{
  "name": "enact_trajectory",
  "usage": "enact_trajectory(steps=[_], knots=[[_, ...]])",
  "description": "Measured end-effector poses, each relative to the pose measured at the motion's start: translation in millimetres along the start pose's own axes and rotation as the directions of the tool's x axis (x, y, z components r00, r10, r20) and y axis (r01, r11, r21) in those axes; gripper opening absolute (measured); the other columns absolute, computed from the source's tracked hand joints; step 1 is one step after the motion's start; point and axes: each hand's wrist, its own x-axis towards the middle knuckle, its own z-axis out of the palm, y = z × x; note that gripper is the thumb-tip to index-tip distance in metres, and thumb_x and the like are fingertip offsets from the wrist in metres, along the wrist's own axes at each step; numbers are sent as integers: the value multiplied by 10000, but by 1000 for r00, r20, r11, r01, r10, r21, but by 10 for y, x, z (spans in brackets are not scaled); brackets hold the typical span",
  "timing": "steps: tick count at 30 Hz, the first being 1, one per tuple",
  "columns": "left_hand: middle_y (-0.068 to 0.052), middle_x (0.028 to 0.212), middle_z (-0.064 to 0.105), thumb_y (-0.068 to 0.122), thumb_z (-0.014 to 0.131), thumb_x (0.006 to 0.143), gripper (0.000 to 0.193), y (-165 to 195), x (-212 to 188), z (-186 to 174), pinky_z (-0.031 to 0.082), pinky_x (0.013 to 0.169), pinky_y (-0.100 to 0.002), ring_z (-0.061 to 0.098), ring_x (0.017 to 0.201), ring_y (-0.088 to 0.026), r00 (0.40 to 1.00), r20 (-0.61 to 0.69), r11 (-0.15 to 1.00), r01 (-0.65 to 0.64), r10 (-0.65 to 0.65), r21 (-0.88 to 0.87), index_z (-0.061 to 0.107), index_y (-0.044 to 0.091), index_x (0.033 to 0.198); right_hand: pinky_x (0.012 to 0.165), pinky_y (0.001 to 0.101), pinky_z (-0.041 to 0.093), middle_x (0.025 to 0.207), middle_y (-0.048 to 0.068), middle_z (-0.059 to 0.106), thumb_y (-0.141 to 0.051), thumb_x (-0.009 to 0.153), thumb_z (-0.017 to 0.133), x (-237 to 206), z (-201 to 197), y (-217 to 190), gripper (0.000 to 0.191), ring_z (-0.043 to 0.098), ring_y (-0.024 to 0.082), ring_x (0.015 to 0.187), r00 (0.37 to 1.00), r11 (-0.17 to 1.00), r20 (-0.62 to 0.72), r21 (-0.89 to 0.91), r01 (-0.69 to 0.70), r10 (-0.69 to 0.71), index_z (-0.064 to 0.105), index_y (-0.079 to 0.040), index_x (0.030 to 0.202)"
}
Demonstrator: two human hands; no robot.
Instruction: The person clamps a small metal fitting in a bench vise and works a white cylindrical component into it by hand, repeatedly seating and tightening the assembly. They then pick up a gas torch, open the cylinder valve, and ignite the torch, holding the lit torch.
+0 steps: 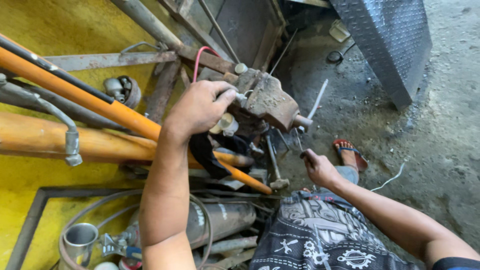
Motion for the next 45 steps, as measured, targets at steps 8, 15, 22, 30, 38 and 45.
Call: enact_trajectory(steps=[8, 15, 22, 30, 38, 45], knots=[[-206, 920, 738, 285, 603, 974, 290, -8, 60, 11, 544, 785, -422, 727, 875, -357, 999, 29, 999, 26, -26, -26, 747, 49, 1060, 576, 513, 513, 685, 212, 667, -237, 946, 589, -136, -482, 10, 177, 670, 430, 644, 946, 982, 303, -112, 154, -114, 636, -74, 996], [-197, 911, 737, 293, 607, 967, 283, 41, 97, -57, 542, 773, -419, 721, 862, -360, 998, 43, 998, 54, -52, -36, 750, 68, 1062, 542, 546, 514, 633, 179, 646, -278, 894, 632, 531, -1180, -644, 172, 644, 417, 581, 872, 751, 440, -495, 437, -217, 636, -106, 890], [-194, 915, 736, 304, 609, 961, 280, -37, 219, -149, 540, 767, -426, 714, 871, -370, 992, 50, 992, 116, -114, -41, 755, 96, 1079, 585, 490, 536, 772, 108, 706, -293, 860, 676, 1688, -1514, -775, 160, 677, 373, 708, 794, 546, 494, -580, 605, -354, 686, -148, 926], [-187, 923, 740, 291, 616, 956, 273, -299, 479, -241, 546, 765, -417, 721, 883, -366, 989, 36, 984, 146, -143, -106, 755, 94, 1085, 713, 392, 553, 861, 96, 750, -242, 912, 703, 2870, -1986, -128, 159, 699, 271, 746, 868, 833, 446, -379, 403, -217, 749, -130, 1015], [-175, 942, 751, 292, 627, 948, 279, -357, 853, -289, 558, 781, -404, 734, 898, -357, 971, 69, 964, 235, -227, -128, 753, 113, 1121, 760, 420, 556, 939, 113, 724, -189, 808, 736, 2936, -1005, 571, 192, 704, 332, 891, 805, 849, 505, -234, 474, -311, 724, -151, 996], [-165, 962, 752, 297, 631, 957, 269, -471, 586, -313, 558, 782, -409, 734, 893, -351, 982, 10, 977, 188, -188, -104, 759, 111, 1102, 580, 538, 502, 715, 157, 665, -303, 1000, 619, 1291, 171, 28, 204, 643, 406, 676, 371, 738, 768, 190, 648, -523, 638, -105, 955]])
